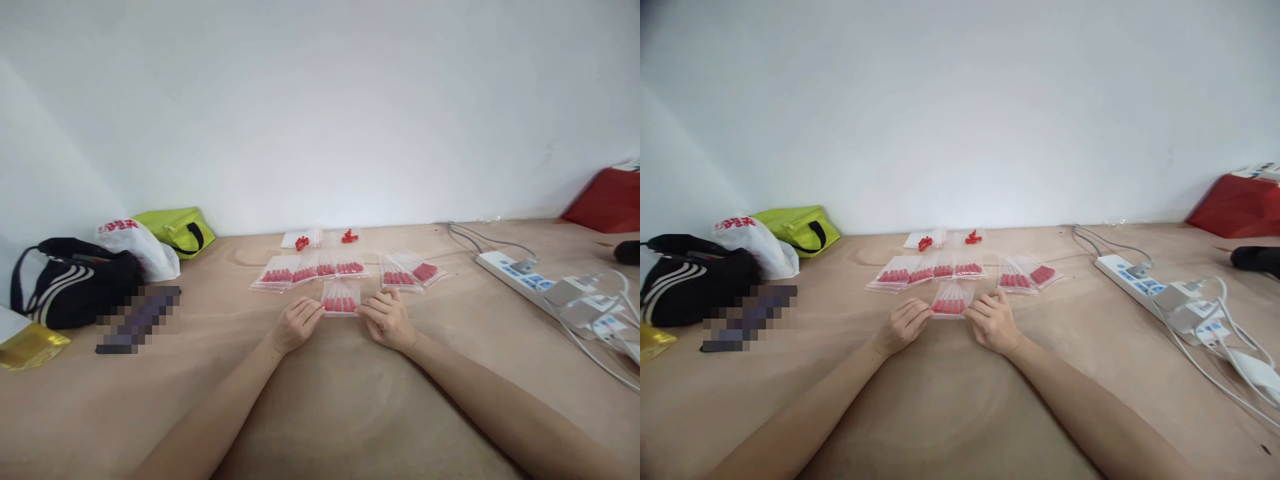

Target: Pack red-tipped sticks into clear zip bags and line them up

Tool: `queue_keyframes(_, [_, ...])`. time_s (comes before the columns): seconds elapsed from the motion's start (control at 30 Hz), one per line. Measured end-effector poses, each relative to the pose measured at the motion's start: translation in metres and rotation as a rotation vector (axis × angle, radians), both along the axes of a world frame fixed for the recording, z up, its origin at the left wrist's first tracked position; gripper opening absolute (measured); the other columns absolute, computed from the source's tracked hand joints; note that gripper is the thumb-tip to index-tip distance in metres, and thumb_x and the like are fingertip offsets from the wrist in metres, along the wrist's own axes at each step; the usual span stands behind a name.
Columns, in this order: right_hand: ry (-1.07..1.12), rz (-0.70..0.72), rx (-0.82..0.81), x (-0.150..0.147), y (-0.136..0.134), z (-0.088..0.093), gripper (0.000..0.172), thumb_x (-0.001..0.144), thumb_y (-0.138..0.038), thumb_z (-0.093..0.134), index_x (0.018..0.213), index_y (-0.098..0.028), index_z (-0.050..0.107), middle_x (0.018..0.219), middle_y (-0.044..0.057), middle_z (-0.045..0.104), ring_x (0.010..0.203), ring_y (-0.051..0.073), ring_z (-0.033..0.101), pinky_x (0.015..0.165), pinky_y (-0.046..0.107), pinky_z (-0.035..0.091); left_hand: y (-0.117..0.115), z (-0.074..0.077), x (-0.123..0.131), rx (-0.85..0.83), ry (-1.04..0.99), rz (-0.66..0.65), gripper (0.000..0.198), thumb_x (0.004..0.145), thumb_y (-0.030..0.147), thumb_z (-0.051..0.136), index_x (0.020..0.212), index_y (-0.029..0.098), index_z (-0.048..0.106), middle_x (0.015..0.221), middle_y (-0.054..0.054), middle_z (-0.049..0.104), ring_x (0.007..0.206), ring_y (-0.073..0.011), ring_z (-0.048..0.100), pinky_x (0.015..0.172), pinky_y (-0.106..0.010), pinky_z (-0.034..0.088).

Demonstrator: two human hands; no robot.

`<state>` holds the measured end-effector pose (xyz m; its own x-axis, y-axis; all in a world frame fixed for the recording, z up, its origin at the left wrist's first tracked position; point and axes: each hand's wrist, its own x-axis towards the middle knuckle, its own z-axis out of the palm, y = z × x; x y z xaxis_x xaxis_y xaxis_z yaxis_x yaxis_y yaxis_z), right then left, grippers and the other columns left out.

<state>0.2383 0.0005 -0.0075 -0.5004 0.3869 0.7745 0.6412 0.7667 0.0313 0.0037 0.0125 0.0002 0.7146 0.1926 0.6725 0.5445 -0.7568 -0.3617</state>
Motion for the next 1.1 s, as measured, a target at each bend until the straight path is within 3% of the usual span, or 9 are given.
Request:
queue_keyframes(0.13, [0.005,-0.018,-0.024,0.004,0.001,0.000,0.015,0.077,-0.014,0.047,0.082,-0.020,0.059,0.074,0.000,0.061,0.073,0.012,0.048,0.075,0.033,0.026,-0.001,0.000,0.000,-0.023,-0.034,0.023,0.011,0.082,0.009,0.043,0.083,0.014,0.053,0.075,-0.004,0.060,0.072,-0.0138,0.058,0.068,-0.029,0.050])
queue_keyframes(0.47, [-0.085,-0.054,0.137,-0.032,0.002,-0.003,0.019,0.082,-0.012,0.041,0.075,-0.018,0.058,0.065,0.000,0.055,0.069,0.012,0.043,0.070,0.032,0.025,-0.007,0.003,0.009,-0.004,0.005,0.018,0.013,0.082,0.010,0.043,0.078,0.012,0.054,0.065,-0.003,0.057,0.058,-0.0125,0.051,0.056,-0.026,0.043])
queue_keyframes(0.6, [-0.121,-0.058,0.169,-0.031,0.000,-0.001,0.022,0.082,-0.011,0.039,0.070,-0.017,0.056,0.060,0.000,0.052,0.063,0.011,0.041,0.061,0.031,0.022,-0.010,0.006,0.013,0.003,0.027,-0.036,0.021,0.084,0.006,0.035,0.078,0.012,0.055,0.063,-0.003,0.057,0.056,-0.0125,0.050,0.054,-0.027,0.043])
queue_keyframes(0.73, [-0.137,-0.066,0.126,-0.018,-0.005,-0.003,0.018,0.083,-0.013,0.040,0.077,-0.017,0.057,0.069,0.001,0.058,0.065,0.011,0.046,0.057,0.028,0.025,-0.011,0.003,0.009,-0.103,-0.030,-0.082,0.012,0.083,0.011,0.043,0.084,0.014,0.055,0.066,-0.002,0.057,0.062,-0.0124,0.052,0.059,-0.026,0.046])
queue_keyframes(0.87, [0.005,-0.159,-0.059,0.017,-0.012,-0.008,0.016,0.086,-0.018,0.036,0.085,-0.017,0.052,0.082,0.005,0.062,0.071,0.013,0.055,0.058,0.025,0.033,-0.009,-0.001,-0.001,-0.407,-0.131,0.046,0.021,0.084,0.025,0.045,0.102,0.016,0.050,0.089,-0.006,0.058,0.085,-0.0167,0.054,0.075,-0.031,0.048])
queue_keyframes(1.0, [0.505,-0.354,-0.484,0.053,-0.007,-0.005,0.023,0.087,-0.039,0.032,0.082,-0.019,0.042,0.051,-0.001,0.052,0.040,0.013,0.048,0.041,0.024,0.035,-0.006,-0.001,-0.006,-0.665,-0.174,0.217,0.029,0.083,0.027,0.045,0.111,0.018,0.045,0.103,-0.008,0.054,0.098,-0.0202,0.050,0.085,-0.037,0.045])
queue_keyframes(1.1, [0.870,-0.341,-0.668,0.066,0.013,0.003,0.032,0.083,-0.052,0.035,0.082,-0.020,0.037,0.053,-0.003,0.051,0.037,0.013,0.048,0.038,0.024,0.037,-0.005,-0.001,-0.004,-0.744,-0.170,0.223,0.028,0.082,0.027,0.046,0.108,0.019,0.047,0.103,-0.007,0.053,0.099,-0.0204,0.049,0.086,-0.038,0.044])
